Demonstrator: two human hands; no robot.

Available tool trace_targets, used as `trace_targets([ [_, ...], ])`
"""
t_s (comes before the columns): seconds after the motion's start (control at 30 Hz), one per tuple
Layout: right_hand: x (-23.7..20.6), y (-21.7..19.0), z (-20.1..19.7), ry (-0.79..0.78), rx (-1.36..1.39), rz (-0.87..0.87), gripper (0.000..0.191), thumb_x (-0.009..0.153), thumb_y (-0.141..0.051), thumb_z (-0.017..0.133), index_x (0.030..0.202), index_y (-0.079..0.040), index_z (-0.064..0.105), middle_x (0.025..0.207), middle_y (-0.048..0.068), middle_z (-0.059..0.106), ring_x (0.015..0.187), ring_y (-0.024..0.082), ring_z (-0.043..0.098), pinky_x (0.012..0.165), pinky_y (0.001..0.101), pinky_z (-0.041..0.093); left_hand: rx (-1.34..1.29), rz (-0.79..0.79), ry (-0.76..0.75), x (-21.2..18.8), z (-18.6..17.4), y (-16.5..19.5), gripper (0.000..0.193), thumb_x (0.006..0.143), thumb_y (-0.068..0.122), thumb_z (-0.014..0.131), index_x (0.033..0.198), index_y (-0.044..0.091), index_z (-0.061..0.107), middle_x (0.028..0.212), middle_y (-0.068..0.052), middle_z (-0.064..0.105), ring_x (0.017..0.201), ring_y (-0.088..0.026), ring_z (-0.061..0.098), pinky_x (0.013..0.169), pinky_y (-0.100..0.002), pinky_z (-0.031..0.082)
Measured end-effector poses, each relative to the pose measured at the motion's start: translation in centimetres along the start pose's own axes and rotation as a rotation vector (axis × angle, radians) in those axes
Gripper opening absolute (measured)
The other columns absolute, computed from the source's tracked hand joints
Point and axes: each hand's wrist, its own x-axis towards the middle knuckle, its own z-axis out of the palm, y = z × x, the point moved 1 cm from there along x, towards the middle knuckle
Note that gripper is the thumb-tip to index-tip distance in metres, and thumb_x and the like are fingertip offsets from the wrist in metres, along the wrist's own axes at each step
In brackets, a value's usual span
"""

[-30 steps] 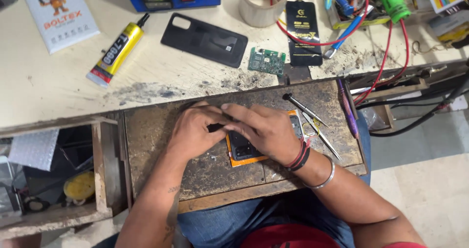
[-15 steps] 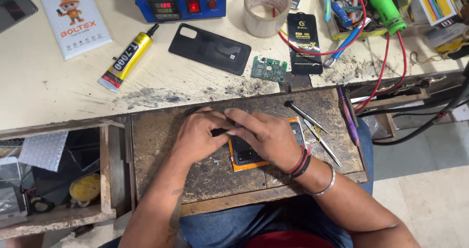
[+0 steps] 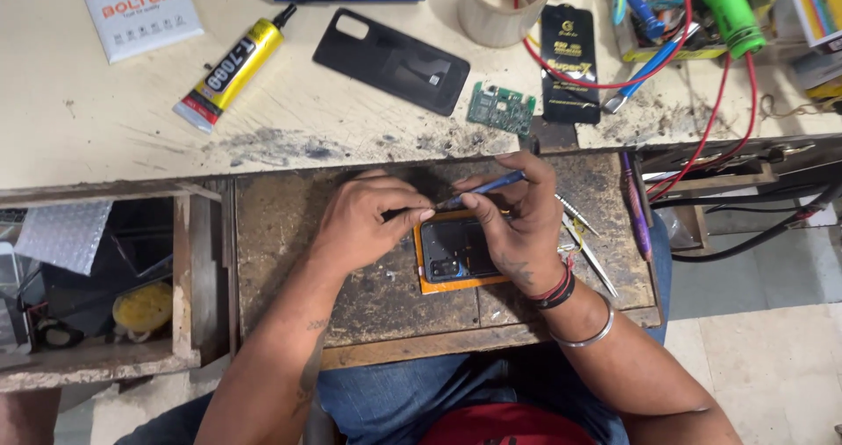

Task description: The person works on an opened smartphone held in an orange fixture on a cluttered repair bench. They use a blue-handled precision tool to pry and work around the phone's rear camera module and edges, repositioning the phone and picking at components with their fingers between tool passes.

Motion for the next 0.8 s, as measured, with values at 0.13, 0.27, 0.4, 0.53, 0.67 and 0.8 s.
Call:
trace_targets([
  [0.13, -0.2, 0.22, 0.13, -0.008, 0.101, 0.005, 0.047, 0.104, 0.004, 0.066, 0.135, -0.005, 0.032, 0.111, 0.018, 0.073, 0.108, 0.022, 0.074, 0.094, 0.0292, 0.061, -0.056, -0.025, 0.03, -0.16, -0.06, -0.02, 0.018, 0.081, 0.024, 0.084, 0.094, 0.011, 0.081, 0.093, -0.004, 0.079, 0.088, -0.02, 0.074, 0.079, -0.035, 0.059],
  [0.27, -0.17, 0.2, 0.18, -0.008, 0.092, -0.003, 0.047, 0.104, 0.004, 0.067, 0.133, -0.005, 0.032, 0.111, 0.019, 0.073, 0.109, 0.023, 0.074, 0.094, 0.0297, 0.061, -0.046, -0.036, 0.01, -0.16, -0.01, -0.09, 0.018, 0.082, 0.024, 0.084, 0.095, 0.012, 0.082, 0.094, -0.003, 0.079, 0.089, -0.019, 0.075, 0.079, -0.034, 0.06],
  [0.4, -0.22, 0.2, 0.19, 0.0, 0.086, -0.01, 0.047, 0.103, 0.005, 0.067, 0.133, -0.005, 0.032, 0.111, 0.019, 0.073, 0.109, 0.023, 0.074, 0.094, 0.0299, 0.061, -0.021, -0.06, -0.008, -0.14, 0.14, -0.2, 0.018, 0.082, 0.028, 0.085, 0.094, 0.014, 0.082, 0.093, -0.002, 0.08, 0.087, -0.018, 0.075, 0.078, -0.035, 0.059],
  [0.53, -0.22, 0.1, 0.17, 0.001, 0.07, -0.013, 0.047, 0.104, 0.005, 0.067, 0.132, -0.005, 0.032, 0.111, 0.019, 0.073, 0.109, 0.024, 0.075, 0.093, 0.0299, 0.062, -0.015, -0.057, -0.012, -0.22, 0.25, -0.3, 0.019, 0.082, 0.029, 0.084, 0.094, 0.015, 0.082, 0.094, -0.001, 0.08, 0.088, -0.017, 0.074, 0.078, -0.035, 0.06],
  [0.67, -0.1, -0.19, 0.19, -0.009, 0.06, -0.03, 0.046, 0.104, 0.005, 0.067, 0.132, -0.005, 0.032, 0.111, 0.019, 0.073, 0.109, 0.024, 0.075, 0.094, 0.0307, 0.062, 0.002, -0.039, -0.013, -0.25, 0.34, -0.38, 0.019, 0.083, 0.029, 0.084, 0.093, 0.014, 0.082, 0.093, -0.002, 0.08, 0.086, -0.018, 0.073, 0.077, -0.035, 0.059],
  [0.8, 0.1, -0.61, 0.16, -0.022, -0.13, -0.13, 0.046, 0.103, 0.002, 0.069, 0.129, -0.004, 0.032, 0.107, 0.018, 0.075, 0.106, 0.025, 0.077, 0.09, 0.0296, 0.063, 0.005, -0.051, -0.011, -0.22, 0.5, -0.39, 0.018, 0.083, 0.028, 0.085, 0.092, 0.013, 0.082, 0.092, -0.002, 0.08, 0.085, -0.017, 0.073, 0.075, -0.034, 0.059],
])
